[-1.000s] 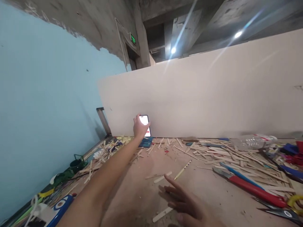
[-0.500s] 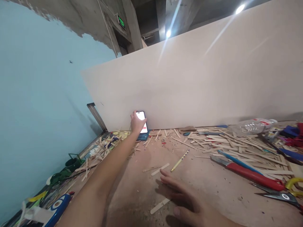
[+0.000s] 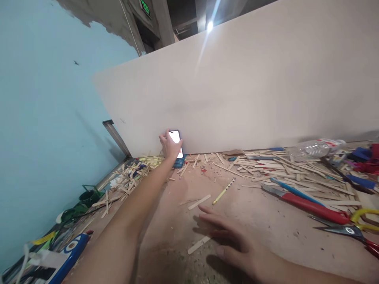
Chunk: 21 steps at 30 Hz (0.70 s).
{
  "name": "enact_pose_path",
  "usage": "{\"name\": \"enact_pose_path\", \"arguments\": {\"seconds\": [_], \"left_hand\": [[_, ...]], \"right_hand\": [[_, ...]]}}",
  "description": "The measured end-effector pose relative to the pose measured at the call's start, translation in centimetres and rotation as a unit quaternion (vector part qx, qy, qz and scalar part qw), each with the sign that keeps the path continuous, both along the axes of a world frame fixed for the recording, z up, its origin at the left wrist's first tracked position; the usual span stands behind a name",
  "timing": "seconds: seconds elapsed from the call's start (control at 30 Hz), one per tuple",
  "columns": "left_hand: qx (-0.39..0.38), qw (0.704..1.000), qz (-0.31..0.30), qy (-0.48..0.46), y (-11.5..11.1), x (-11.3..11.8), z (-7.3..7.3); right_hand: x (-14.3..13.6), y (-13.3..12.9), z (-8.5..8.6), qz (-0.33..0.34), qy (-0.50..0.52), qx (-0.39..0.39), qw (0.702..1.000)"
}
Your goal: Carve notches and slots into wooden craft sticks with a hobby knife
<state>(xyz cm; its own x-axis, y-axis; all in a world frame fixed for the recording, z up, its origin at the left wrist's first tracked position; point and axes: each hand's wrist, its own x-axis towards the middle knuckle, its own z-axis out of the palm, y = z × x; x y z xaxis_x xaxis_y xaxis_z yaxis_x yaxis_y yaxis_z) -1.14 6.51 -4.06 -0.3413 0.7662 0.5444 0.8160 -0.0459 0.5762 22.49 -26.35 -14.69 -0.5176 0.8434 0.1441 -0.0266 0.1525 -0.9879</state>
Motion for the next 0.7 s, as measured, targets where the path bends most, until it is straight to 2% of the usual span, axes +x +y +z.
{"name": "enact_pose_path", "arguments": {"seconds": [0.1, 0.17, 0.27, 0.37, 0.43, 0.5, 0.6, 0.7], "left_hand": [[0.008, 1.0, -0.004, -0.003, -0.5, 0.1, 0.2], [0.013, 1.0, -0.01, -0.008, -1.0, 0.1, 0.5], [0.029, 0.999, -0.024, -0.019, -2.3, -0.6, 1.2], [0.057, 0.996, -0.072, -0.02, -4.9, -2.4, 1.8], [0.065, 0.991, -0.119, -0.012, -8.0, -4.0, 1.8], [0.053, 0.981, -0.188, 0.013, -12.3, -5.6, 1.3], [0.004, 0.943, -0.322, 0.081, -19.4, -7.1, 0.1], [-0.068, 0.885, -0.433, 0.158, -25.1, -7.3, -1.0]], "right_hand": [[-0.1, -0.2, -0.1, -0.026, -0.015, 0.059, 0.998], [0.1, -0.3, 0.4, -0.05, -0.031, 0.111, 0.992], [1.4, -0.1, 2.6, -0.076, -0.086, 0.209, 0.971], [4.1, 0.7, 5.8, -0.058, -0.167, 0.298, 0.938], [6.3, 1.2, 7.6, -0.061, -0.229, 0.327, 0.915], [8.4, 1.5, 8.4, -0.087, -0.28, 0.33, 0.897], [10.4, 1.5, 8.2, -0.106, -0.342, 0.309, 0.881], [10.1, 1.6, 7.2, -0.088, -0.387, 0.284, 0.873]]}}
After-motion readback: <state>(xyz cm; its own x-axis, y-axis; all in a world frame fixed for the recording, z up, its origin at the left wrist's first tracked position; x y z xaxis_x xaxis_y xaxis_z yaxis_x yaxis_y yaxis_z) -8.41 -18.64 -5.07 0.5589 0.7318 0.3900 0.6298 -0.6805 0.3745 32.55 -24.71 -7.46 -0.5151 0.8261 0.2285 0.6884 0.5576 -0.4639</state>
